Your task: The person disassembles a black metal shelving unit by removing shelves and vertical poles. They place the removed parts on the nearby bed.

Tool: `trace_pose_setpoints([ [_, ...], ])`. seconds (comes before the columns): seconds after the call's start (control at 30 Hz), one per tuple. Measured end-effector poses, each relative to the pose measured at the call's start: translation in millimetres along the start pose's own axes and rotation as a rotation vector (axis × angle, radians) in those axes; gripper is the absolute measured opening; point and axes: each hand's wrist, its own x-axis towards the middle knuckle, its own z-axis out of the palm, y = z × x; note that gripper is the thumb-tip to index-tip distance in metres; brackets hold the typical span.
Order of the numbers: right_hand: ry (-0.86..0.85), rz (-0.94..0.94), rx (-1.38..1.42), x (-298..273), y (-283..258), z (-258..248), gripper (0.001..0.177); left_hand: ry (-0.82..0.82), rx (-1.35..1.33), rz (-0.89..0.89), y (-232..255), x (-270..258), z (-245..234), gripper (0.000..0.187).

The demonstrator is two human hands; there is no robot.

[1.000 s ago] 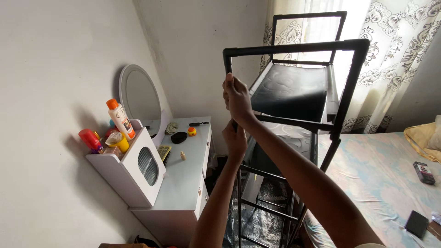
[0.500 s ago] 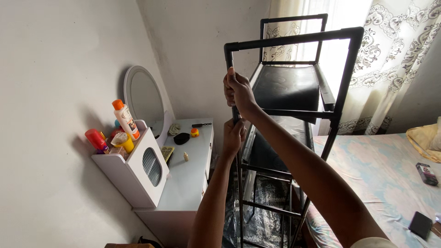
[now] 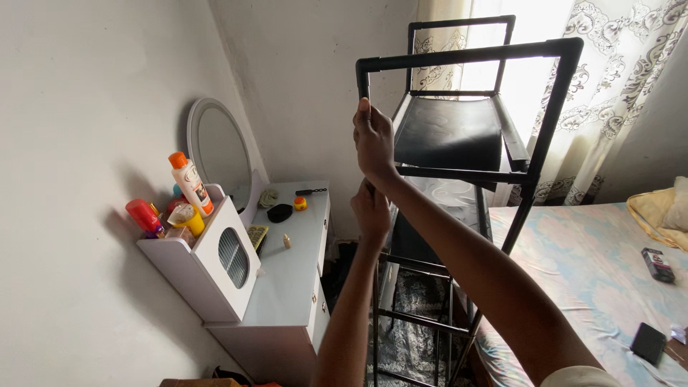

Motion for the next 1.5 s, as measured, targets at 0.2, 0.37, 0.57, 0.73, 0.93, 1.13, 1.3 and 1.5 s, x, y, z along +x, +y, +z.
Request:
trace_pose_setpoints([
  [0.2,-0.190,0.154,0.110,-5.4,-17.3,-1.3,0.048,-0.208,-0.288,-0.209,-10.8,6.2,-26.3,0.034],
  [0.37,-0.287,0.262,0.187,-5.0,-36.9,-1.7,0.050,-0.333,-0.617,-0.382,2.5,11.0,-36.2,0.039],
  [0.57,-0.460,0.316,0.338,5.3,-50.0,-17.3,0.050,-0.634,-0.872,-0.536,7.0,24.7,-42.4,0.036],
  [0.73,-0.397,0.344,0.345,33.7,-62.7,-36.1,0.047,-0.815,-0.956,-0.491,9.5,15.6,-51.7,0.044],
  [0.93,-0.459,0.322,0.313,34.2,-67.3,-42.7,0.054,-0.566,-0.710,-0.419,29.9,-2.0,-25.3,0.048],
  [1.13,-0.389,0.213,0.182,12.5,-60.8,-41.6,0.054,-0.082,-0.070,-0.281,39.0,-22.2,-6.8,0.039],
  [1.3,-0.333,0.106,0.005,4.2,-55.0,-38.5,0.044,0.104,0.085,-0.416,25.5,-64.0,-2.4,0.041],
  [1.5,-0.177,-0.235,-0.657,-35.7,-72.9,-21.4,0.050,0.141,0.058,-0.397,-42.8,-46.2,-4.7,0.047],
])
